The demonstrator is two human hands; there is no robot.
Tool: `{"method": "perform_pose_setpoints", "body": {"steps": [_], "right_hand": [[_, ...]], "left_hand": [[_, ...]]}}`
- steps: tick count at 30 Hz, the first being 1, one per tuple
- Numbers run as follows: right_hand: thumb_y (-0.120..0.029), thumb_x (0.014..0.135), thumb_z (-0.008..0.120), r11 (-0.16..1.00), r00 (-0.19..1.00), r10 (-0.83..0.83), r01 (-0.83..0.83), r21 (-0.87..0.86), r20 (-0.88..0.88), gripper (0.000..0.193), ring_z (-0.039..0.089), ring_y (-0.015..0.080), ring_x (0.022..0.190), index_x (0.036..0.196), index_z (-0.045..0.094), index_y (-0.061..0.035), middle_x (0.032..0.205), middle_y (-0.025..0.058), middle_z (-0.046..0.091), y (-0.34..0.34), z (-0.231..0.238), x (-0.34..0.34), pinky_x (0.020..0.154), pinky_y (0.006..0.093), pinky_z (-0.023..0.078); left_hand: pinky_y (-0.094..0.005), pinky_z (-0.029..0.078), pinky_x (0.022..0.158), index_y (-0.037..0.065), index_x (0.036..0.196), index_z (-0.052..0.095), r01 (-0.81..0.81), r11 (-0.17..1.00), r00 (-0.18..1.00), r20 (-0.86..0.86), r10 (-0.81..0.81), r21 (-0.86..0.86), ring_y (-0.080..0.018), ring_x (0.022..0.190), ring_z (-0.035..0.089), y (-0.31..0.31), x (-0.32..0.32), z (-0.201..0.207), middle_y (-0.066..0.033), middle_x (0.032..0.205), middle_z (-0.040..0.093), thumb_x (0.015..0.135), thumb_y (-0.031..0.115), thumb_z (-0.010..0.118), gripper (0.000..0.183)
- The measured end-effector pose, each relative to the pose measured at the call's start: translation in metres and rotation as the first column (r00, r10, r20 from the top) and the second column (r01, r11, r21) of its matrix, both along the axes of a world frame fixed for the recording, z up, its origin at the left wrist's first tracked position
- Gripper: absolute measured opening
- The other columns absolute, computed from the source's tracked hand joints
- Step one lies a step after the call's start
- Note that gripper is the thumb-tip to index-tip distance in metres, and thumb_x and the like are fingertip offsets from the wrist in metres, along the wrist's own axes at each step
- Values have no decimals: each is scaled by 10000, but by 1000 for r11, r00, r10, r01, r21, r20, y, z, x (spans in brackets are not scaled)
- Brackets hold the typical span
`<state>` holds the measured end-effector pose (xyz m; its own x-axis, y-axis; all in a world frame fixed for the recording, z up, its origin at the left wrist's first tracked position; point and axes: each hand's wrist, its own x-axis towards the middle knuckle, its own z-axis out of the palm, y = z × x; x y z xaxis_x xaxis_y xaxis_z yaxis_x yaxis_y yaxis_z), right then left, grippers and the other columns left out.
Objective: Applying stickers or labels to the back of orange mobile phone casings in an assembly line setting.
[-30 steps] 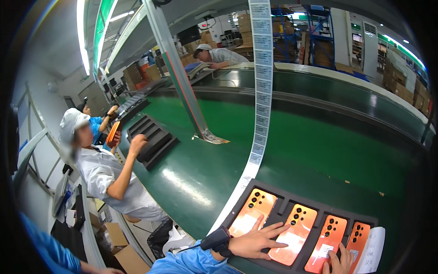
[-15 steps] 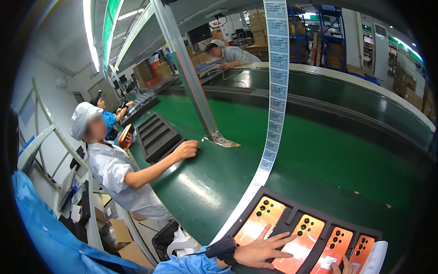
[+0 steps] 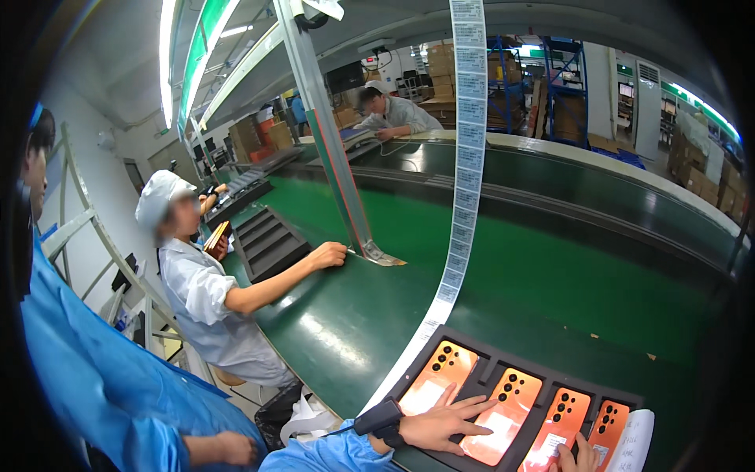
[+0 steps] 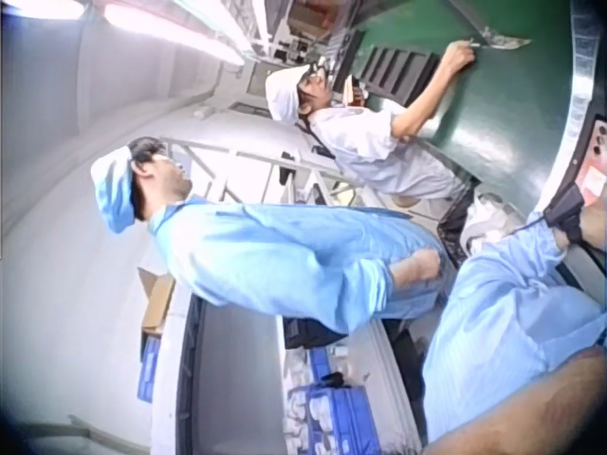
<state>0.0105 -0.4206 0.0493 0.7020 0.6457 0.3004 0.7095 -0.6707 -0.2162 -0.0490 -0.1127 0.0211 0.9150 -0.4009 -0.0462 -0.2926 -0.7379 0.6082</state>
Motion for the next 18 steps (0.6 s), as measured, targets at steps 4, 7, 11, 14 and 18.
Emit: {"method": "perform_pose_setpoints", "body": {"steps": [4,7,11,14,18], "right_hand": [[-92,817,564,998,999,41,-42,55,8,342,440,373,1173,1156,560,-51,1270,183,491,10,6,-1,989,468,322],[-97,820,563,992,992,118,-120,47,37,346,435,368,1180,1163,556,-53,1263,183,494,27,11,-4,1001,472,321],[-113,828,566,985,986,164,-165,44,16,349,423,367,1186,1171,557,-46,1255,188,497,48,30,-9,1017,478,310],[-123,817,582,991,990,135,-135,27,-27,350,386,385,1218,1157,562,-41,1304,187,453,52,11,-6,1023,479,309],[-87,765,595,991,990,132,-132,10,-55,373,357,407,1238,1131,562,-23,1344,180,410,49,-2,-4,1026,486,310]], "left_hand": [[-719,53,1013,192,1296,518,14,999,1000,15,-15,33,-321,1409,143,1,2,0,-77,1548,78,703,210,740,633],[-722,61,1011,199,1300,513,8,998,1000,-15,-7,63,-321,1408,145,-2,2,4,-77,1547,81,714,216,735,627],[-686,32,1043,212,1274,553,-27,999,1000,18,26,36,-266,1409,161,-3,1,5,-78,1535,145,677,256,760,633],[-685,32,1042,213,1276,551,-23,999,1000,17,22,47,-266,1409,162,-6,-1,6,-80,1535,147,686,259,756,626],[-689,39,1033,185,1272,551,-9,999,1000,19,8,45,-273,1409,164,-4,3,1,-94,1530,157,756,327,699,556]]}}
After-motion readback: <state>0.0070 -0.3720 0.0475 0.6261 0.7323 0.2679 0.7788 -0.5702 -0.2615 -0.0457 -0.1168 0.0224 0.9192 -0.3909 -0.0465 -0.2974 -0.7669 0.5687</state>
